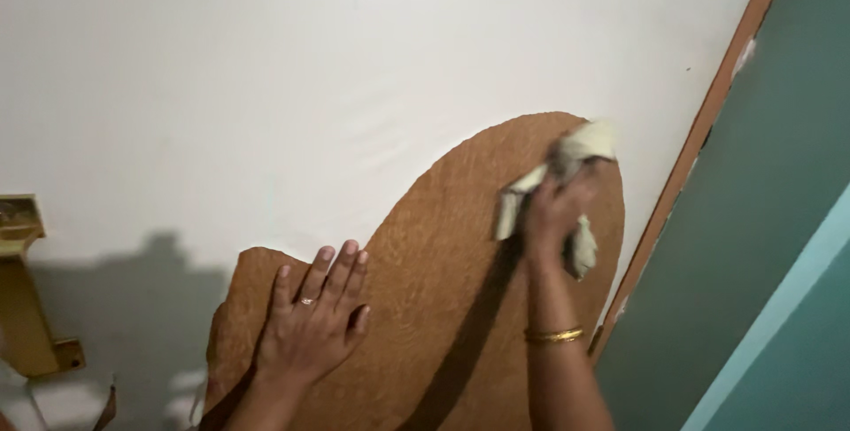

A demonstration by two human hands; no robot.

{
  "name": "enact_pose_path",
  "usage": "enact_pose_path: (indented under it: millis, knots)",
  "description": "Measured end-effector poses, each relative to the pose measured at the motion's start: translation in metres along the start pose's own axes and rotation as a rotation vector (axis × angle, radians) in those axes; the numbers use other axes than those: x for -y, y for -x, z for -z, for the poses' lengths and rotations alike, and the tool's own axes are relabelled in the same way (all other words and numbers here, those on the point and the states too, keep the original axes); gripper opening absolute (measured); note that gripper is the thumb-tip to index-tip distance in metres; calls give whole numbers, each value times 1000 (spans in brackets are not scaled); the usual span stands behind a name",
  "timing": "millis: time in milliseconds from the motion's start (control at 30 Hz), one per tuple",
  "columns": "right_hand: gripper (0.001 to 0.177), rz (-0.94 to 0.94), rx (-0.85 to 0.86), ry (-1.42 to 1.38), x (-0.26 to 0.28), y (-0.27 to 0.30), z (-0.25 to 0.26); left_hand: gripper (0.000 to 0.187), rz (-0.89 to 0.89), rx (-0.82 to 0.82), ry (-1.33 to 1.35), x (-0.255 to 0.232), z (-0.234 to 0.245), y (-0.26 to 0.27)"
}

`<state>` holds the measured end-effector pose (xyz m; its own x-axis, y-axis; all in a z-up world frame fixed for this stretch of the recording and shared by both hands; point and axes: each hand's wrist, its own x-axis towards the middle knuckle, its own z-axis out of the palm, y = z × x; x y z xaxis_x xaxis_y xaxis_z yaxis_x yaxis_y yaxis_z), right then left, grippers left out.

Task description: The person wipes a white door with a light-colored cloth. The door has a large brown protective covering on its lower half. The person cleans the upper white section, the door handle, and the door frame, moving the cloth in circular and vertical motions.

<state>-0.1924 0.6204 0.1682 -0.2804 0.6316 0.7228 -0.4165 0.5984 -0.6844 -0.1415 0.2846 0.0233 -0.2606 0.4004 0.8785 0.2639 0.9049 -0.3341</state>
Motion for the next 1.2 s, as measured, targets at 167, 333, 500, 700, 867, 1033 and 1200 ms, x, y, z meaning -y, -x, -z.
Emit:
enact_pose_path:
  millis: [167, 333, 500, 700, 867, 1033, 1200]
  knots:
    - [52, 898, -71, 247, 33, 67, -31, 71, 12, -17, -3, -2, 3, -1]
    - [27, 864, -33, 150, 25, 30, -16, 70, 9, -9, 20, -3, 3, -1]
    - [58, 400, -59, 120, -45, -30, -8, 71, 23, -2, -11, -5, -3, 1]
    - [65, 287, -244, 223, -198, -68, 19, 70, 10, 26, -19, -4, -15, 8]
    - [49, -224, -200, 62, -306, -27, 61, 69, 34, 21, 70, -7, -28, 11]
    - [38, -400, -338, 299, -341, -10, 78, 69, 65, -57, 218, -10, -36, 12]
    - [42, -308, -113, 153, -240, -69, 85, 70, 73, -60, 202, -10, -40, 16]
